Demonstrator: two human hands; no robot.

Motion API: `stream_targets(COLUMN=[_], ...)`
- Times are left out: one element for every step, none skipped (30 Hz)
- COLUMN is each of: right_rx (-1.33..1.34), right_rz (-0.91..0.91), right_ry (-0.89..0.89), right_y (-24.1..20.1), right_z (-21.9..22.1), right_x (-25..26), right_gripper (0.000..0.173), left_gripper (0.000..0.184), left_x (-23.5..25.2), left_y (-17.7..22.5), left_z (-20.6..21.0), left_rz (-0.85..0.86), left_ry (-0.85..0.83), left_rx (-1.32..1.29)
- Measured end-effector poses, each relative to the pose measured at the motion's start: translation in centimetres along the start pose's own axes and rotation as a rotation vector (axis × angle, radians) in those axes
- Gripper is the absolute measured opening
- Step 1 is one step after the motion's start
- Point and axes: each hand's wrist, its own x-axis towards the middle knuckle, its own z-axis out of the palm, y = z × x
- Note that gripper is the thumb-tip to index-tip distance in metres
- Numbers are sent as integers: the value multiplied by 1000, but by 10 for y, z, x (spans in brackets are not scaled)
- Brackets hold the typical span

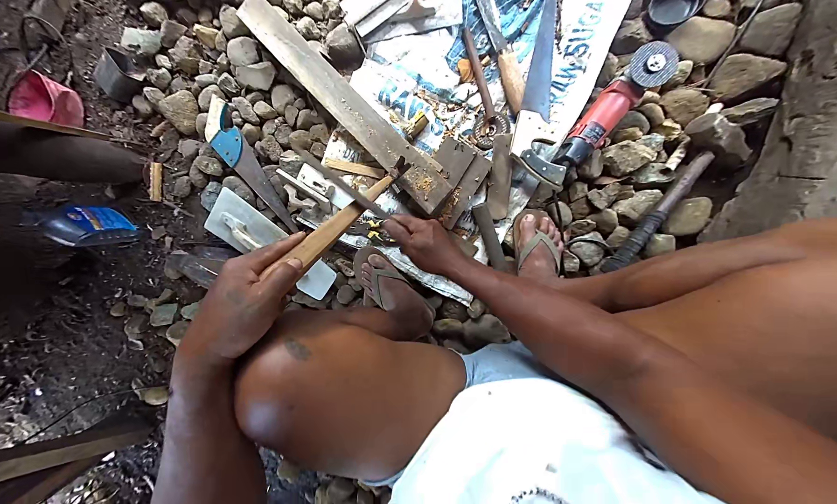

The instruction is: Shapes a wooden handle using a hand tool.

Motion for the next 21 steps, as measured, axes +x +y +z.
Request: stream_targets(right_rx=[-32,-38,-24,0,4,16,13,6,1,1,-4,-13,-22,-35,-40,-28,-18,-28,-33,-31,-27], right_rz=[-65,-81,-46,26,108,184,208,187,127,33,-68,-142,-178,-180,-141,-61,24,76,59,-17,-103], right_ry=[38,64,79,84,74,36,16,10,16,31,47,50,41,31,19,4,1,9,31,57,61], right_y=[-7,-11,-8,1,12,19,22,21,14,3,-9,-17,-21,-19,-13,-5,4,10,9,3,-7], right_z=[5,8,9,9,7,0,-4,-4,-1,4,10,15,17,17,14,9,6,5,5,7,11], right_x=[-7,-9,-7,-2,8,18,23,22,16,5,-7,-15,-18,-16,-10,-3,4,7,5,-3,-13], right_gripper=[53,54,56,59,62,63,63,62,59,55,53,52,53,54,55,54,56,57,56,53,48], left_gripper=[43,43,43,43,43,43,44,44,44,44,43,43,43,43,43,43,43,43,42,42,42], left_x=[-1,-1,-2,-3,-2,-1,0,0,0,-1,-2,-2,-2,-3,-3,-3,-4,-5,-5,-5,-5], left_y=[1,3,3,3,3,1,0,-1,-1,-1,-1,-1,-2,-3,-4,-6,-6,-6,-5,-4,-4], left_z=[0,-1,-1,-1,-1,-1,-1,-1,-1,-1,-1,-2,-2,-2,-2,-2,-2,-3,-3,-2,-2], left_rz=[7,5,-4,-13,-19,-19,-16,-17,-19,-23,-20,-15,-11,-6,-7,-3,1,-1,-2,1,6], left_ry=[2,4,4,-1,-8,-16,-21,-24,-24,-18,-10,-3,4,8,6,5,5,6,9,12,11], left_rx=[15,23,23,19,14,3,-12,-14,-16,-13,-6,16,47,75,104,135,167,194,205,209,219])
